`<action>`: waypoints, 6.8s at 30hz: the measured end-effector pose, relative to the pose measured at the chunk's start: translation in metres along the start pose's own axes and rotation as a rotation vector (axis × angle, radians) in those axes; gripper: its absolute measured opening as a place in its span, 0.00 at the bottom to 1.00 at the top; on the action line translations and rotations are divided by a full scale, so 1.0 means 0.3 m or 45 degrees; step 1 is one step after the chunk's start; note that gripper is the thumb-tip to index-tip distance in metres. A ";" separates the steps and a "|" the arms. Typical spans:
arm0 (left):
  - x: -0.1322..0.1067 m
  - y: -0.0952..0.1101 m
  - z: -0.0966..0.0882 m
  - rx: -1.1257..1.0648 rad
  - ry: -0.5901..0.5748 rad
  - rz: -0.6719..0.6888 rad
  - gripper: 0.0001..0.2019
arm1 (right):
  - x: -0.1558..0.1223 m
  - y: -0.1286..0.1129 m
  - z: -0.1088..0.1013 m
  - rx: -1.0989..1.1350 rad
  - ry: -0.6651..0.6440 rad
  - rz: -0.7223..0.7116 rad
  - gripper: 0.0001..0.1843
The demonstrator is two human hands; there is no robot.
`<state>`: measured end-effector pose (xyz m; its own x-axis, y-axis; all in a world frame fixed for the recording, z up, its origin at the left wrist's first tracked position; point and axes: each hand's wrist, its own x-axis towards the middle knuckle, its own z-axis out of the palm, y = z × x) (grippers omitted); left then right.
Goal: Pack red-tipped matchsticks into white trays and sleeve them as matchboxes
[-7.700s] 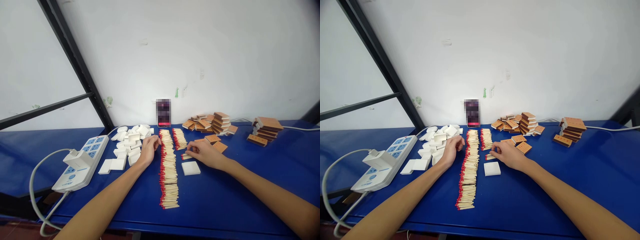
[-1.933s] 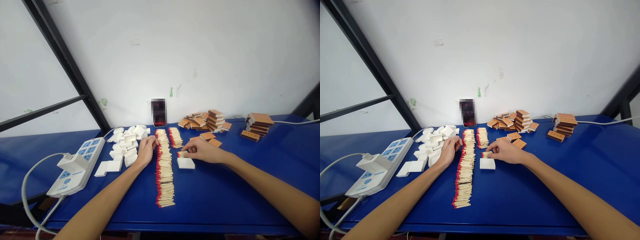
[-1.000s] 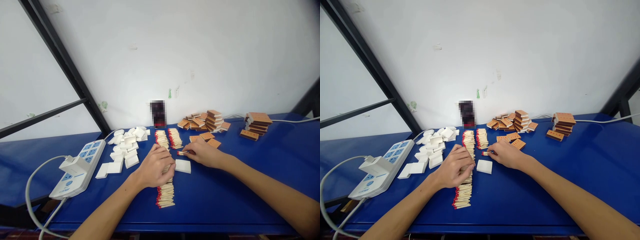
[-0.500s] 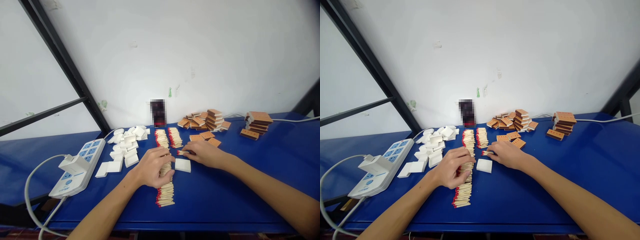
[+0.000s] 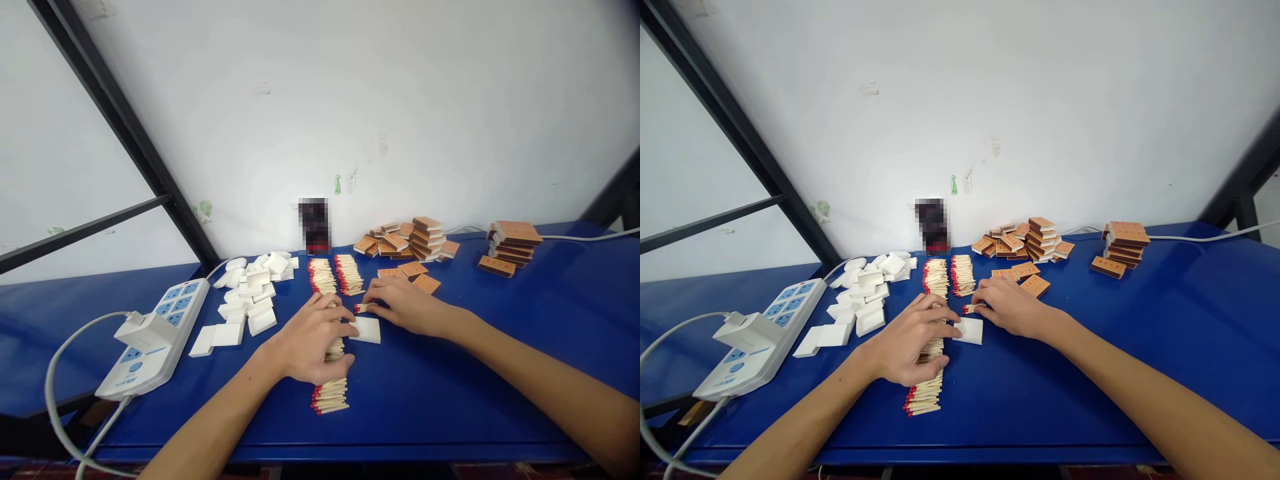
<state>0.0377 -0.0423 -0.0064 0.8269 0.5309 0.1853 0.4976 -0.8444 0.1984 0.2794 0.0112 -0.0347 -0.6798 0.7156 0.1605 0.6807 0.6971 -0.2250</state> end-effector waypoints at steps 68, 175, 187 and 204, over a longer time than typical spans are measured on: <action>-0.013 -0.082 0.048 -0.072 0.613 0.081 0.12 | -0.022 -0.049 0.001 -0.245 -0.142 0.012 0.15; 0.055 -0.101 -0.025 -0.294 0.376 -0.012 0.16 | -0.041 -0.163 -0.019 0.099 0.161 -0.155 0.18; 0.055 -0.112 -0.008 0.048 0.419 -0.222 0.11 | -0.040 -0.118 -0.032 0.008 0.000 -0.011 0.12; 0.045 -0.113 -0.013 -0.212 0.511 -0.230 0.16 | -0.042 -0.112 -0.050 0.188 -0.126 0.022 0.14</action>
<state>0.0311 -0.0063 -0.0068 0.5479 0.6817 0.4849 0.5485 -0.7304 0.4071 0.2691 -0.0205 -0.0148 -0.6966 0.7148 0.0617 0.6501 0.6653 -0.3672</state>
